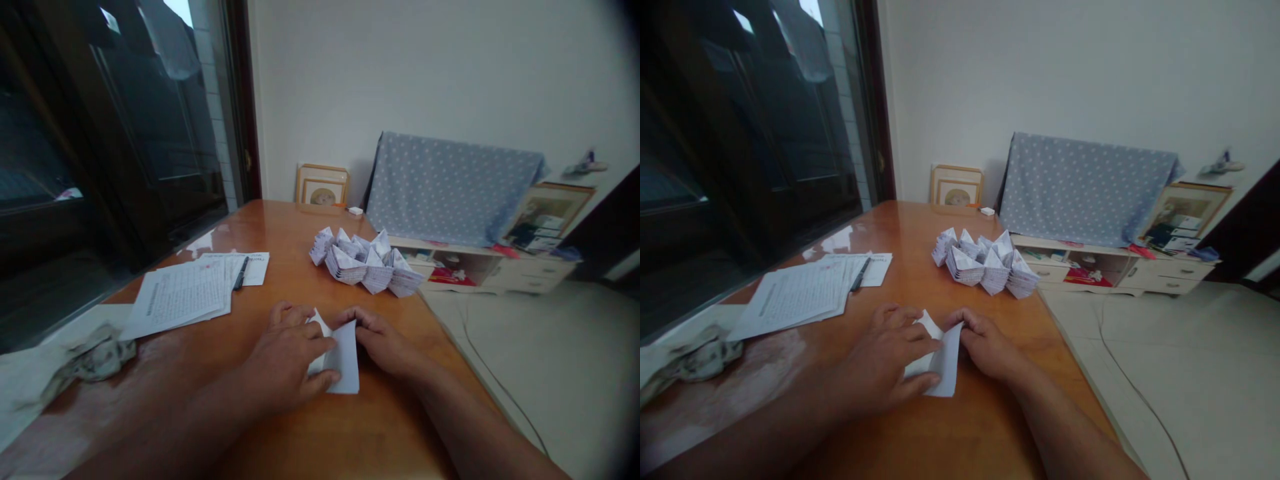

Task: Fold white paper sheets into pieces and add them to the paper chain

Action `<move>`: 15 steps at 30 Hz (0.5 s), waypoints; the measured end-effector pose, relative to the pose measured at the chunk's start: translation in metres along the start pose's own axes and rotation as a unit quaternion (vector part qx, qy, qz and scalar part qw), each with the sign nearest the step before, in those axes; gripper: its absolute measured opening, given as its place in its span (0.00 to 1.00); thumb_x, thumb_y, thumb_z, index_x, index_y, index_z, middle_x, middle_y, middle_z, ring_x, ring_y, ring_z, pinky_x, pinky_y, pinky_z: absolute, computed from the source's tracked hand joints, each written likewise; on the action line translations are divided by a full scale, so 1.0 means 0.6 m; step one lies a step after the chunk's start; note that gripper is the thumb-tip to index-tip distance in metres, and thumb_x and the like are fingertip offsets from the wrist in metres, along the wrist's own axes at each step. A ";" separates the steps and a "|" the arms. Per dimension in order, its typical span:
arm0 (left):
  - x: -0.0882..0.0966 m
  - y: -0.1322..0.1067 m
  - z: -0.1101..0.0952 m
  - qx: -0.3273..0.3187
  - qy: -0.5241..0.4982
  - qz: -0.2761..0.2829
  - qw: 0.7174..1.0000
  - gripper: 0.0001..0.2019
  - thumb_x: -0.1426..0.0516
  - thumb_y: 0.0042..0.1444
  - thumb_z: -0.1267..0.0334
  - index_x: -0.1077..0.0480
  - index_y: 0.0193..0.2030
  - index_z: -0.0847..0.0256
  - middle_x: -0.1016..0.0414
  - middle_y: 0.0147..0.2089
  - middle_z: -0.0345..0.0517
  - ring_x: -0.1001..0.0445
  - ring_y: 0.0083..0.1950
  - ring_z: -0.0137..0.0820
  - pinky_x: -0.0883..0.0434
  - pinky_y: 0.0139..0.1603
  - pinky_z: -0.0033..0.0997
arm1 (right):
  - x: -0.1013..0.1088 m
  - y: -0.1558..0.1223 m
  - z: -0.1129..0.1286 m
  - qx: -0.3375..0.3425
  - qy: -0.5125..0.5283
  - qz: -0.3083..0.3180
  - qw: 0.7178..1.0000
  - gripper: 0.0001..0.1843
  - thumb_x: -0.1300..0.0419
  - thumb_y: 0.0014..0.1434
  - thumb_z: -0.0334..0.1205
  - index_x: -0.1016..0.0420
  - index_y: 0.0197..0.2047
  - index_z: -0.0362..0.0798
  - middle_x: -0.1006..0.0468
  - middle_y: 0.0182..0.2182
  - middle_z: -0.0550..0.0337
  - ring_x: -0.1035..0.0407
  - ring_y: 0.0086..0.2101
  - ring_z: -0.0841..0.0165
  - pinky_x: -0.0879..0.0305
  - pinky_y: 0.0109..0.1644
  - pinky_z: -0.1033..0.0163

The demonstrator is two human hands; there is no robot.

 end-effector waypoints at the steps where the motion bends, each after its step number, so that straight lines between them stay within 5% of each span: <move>1: -0.001 0.000 0.001 0.007 0.007 0.002 1.000 0.20 0.41 0.56 0.44 0.26 0.51 0.47 0.22 0.45 0.45 0.37 0.60 0.51 0.53 0.60 0.60 | 0.002 0.001 -0.002 -0.015 0.004 -0.021 1.000 0.09 0.46 0.58 0.37 0.28 0.42 0.50 0.25 0.35 0.62 0.32 0.34 0.68 0.36 0.37 0.64; 7: -0.010 0.001 0.004 0.033 0.044 0.016 0.998 0.23 0.44 0.55 0.37 0.24 0.47 0.50 0.24 0.42 0.48 0.36 0.54 0.49 0.51 0.59 0.58 | 0.017 -0.007 -0.012 -0.115 -0.029 -0.078 0.990 0.21 0.47 0.62 0.59 0.28 0.38 0.49 0.31 0.24 0.63 0.38 0.22 0.70 0.45 0.22 0.65; 11: -0.015 0.002 0.001 0.032 0.057 0.026 0.998 0.25 0.45 0.55 0.36 0.24 0.48 0.51 0.25 0.42 0.49 0.36 0.51 0.48 0.48 0.57 0.56 | 0.015 -0.011 -0.022 -0.118 -0.085 -0.027 0.989 0.16 0.37 0.57 0.50 0.29 0.43 0.48 0.28 0.27 0.63 0.35 0.25 0.70 0.43 0.25 0.66; 15: -0.017 0.004 -0.003 0.029 0.057 0.037 0.997 0.25 0.46 0.57 0.36 0.24 0.47 0.53 0.27 0.40 0.50 0.35 0.48 0.46 0.45 0.53 0.53 | 0.022 -0.009 -0.026 -0.084 -0.158 -0.045 0.983 0.17 0.37 0.54 0.38 0.31 0.48 0.48 0.31 0.27 0.66 0.36 0.26 0.71 0.43 0.27 0.66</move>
Point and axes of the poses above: each hand's wrist, its own y-axis towards the middle knuckle, its own x-axis out of the back of the hand, z = x × y, the point moved 6 cm from there along y, towards the middle knuckle
